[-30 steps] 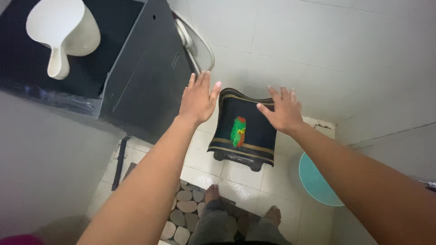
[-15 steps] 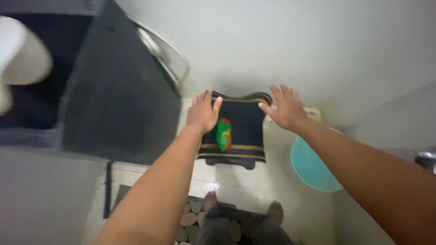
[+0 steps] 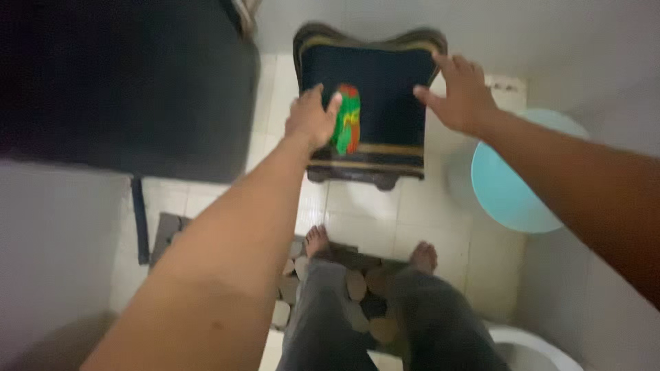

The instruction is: The person prepares a bucket of soapy water by adding laundry detergent powder. They then wash two different floor mats by hand in the bucket, scrubbing them with a brush, and wringing them out.

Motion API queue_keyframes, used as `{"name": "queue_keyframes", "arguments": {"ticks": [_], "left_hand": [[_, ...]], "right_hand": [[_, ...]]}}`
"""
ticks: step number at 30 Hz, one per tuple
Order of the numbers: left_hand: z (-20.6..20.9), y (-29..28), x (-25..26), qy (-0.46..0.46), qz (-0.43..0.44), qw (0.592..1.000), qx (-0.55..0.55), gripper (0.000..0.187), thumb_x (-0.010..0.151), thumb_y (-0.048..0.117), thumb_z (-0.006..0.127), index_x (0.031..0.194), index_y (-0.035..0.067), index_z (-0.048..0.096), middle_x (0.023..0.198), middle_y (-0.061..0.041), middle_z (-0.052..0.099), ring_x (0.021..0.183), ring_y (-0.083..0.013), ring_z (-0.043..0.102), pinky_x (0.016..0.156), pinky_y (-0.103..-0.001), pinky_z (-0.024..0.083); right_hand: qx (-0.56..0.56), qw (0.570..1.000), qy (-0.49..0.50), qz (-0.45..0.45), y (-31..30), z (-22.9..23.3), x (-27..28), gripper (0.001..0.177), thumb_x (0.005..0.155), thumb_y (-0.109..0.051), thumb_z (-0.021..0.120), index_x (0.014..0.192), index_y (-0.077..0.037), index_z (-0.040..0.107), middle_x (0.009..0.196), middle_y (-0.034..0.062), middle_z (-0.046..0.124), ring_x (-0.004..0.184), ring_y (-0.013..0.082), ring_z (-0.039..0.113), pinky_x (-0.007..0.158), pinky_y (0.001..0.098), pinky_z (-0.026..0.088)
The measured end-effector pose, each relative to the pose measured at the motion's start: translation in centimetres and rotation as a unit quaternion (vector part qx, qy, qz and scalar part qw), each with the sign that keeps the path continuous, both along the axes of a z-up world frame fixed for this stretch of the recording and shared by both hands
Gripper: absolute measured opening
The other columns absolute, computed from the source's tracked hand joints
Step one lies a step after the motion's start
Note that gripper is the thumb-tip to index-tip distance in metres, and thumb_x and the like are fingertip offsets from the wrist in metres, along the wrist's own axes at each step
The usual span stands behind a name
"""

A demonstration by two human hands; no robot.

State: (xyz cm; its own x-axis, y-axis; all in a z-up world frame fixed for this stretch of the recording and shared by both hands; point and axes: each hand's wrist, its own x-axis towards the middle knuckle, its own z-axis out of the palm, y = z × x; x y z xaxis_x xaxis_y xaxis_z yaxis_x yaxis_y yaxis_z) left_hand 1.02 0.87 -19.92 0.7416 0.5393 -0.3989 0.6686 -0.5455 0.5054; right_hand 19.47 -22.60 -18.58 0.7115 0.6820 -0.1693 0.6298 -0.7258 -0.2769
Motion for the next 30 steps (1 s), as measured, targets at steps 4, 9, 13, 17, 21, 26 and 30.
{"name": "queue_keyframes", "arguments": {"ticks": [4, 9, 13, 17, 21, 26, 30], "left_hand": [[-3.1, 0.1, -0.9, 0.026, 0.065, 0.997, -0.028, 0.073, 0.101, 0.063, 0.038, 0.159, 0.020, 0.031, 0.163, -0.009, 0.033, 0.154, -0.0336, 0.022, 0.123, -0.051, 0.026], [-9.6, 1.5, -2.6, 0.073, 0.204, 0.972, -0.086, 0.076, 0.097, 0.067, 0.036, 0.159, 0.024, 0.027, 0.165, -0.012, 0.024, 0.153, -0.0360, 0.016, 0.120, -0.063, 0.022], [-15.7, 1.7, -4.4, 0.134, 0.204, 0.969, -0.034, 0.089, 0.098, 0.075, 0.037, 0.163, 0.016, 0.024, 0.166, -0.013, 0.028, 0.154, -0.0450, 0.013, 0.126, -0.063, 0.011], [-17.3, -0.2, -5.4, 0.047, 0.311, 0.933, -0.177, 0.086, 0.092, 0.074, 0.046, 0.160, 0.021, 0.034, 0.168, -0.011, 0.029, 0.153, -0.0499, 0.018, 0.123, -0.061, 0.024], [-15.8, -0.2, -6.3, 0.009, 0.463, 0.802, -0.379, 0.103, 0.087, 0.065, 0.069, 0.162, 0.018, 0.016, 0.163, -0.016, 0.032, 0.147, -0.0414, 0.039, 0.117, -0.065, 0.034], [-16.1, 1.0, -7.2, -0.046, 0.451, 0.653, -0.607, 0.076, 0.082, 0.056, 0.064, 0.147, 0.017, 0.051, 0.148, -0.013, 0.057, 0.134, -0.0345, 0.054, 0.108, -0.058, 0.041], [-16.1, 0.5, -7.1, -0.188, 0.616, 0.536, -0.546, 0.065, 0.085, 0.016, 0.080, 0.140, -0.002, 0.051, 0.143, -0.021, 0.064, 0.129, -0.0371, 0.066, 0.107, -0.051, 0.053]], "right_hand": [[-0.008, 1.000, 0.027, -0.002, 0.4, -4.0, -0.2, 0.081, 0.100, -0.056, 0.057, 0.161, -0.012, 0.027, 0.161, 0.0275, 0.024, 0.150, 0.0472, 0.017, 0.116, 0.0615, 0.024], [0.046, 0.990, 0.117, -0.067, 2.5, -7.1, -2.8, 0.079, 0.101, -0.052, 0.057, 0.161, -0.012, 0.026, 0.162, 0.0245, 0.030, 0.149, 0.0415, 0.031, 0.121, 0.0535, 0.028], [0.069, 0.996, 0.057, 0.013, 5.4, -7.8, -6.5, 0.077, 0.099, -0.050, 0.060, 0.161, -0.018, 0.028, 0.160, 0.0253, 0.036, 0.148, 0.0425, 0.033, 0.120, 0.0536, 0.029], [0.053, 0.996, 0.067, 0.039, 9.5, -8.3, -10.1, 0.070, 0.100, -0.052, 0.062, 0.160, -0.033, 0.031, 0.160, 0.0309, 0.024, 0.147, 0.0465, 0.025, 0.116, 0.0630, 0.023], [0.001, 0.999, 0.004, 0.036, 12.6, -8.7, -12.2, 0.075, 0.093, -0.048, 0.070, 0.156, -0.035, 0.032, 0.158, 0.0294, 0.020, 0.146, 0.0475, 0.021, 0.112, 0.0678, 0.021], [0.012, 0.999, -0.035, 0.037, 12.2, -8.9, -13.0, 0.093, 0.088, -0.032, 0.075, 0.162, -0.021, 0.021, 0.158, 0.0299, 0.023, 0.131, 0.0469, 0.039, 0.107, 0.0647, 0.035], [0.020, 0.999, -0.016, 0.030, 10.6, -8.7, -12.9, 0.096, 0.082, -0.022, 0.076, 0.161, -0.023, 0.023, 0.158, 0.0255, 0.027, 0.130, 0.0453, 0.043, 0.103, 0.0603, 0.044]]}}
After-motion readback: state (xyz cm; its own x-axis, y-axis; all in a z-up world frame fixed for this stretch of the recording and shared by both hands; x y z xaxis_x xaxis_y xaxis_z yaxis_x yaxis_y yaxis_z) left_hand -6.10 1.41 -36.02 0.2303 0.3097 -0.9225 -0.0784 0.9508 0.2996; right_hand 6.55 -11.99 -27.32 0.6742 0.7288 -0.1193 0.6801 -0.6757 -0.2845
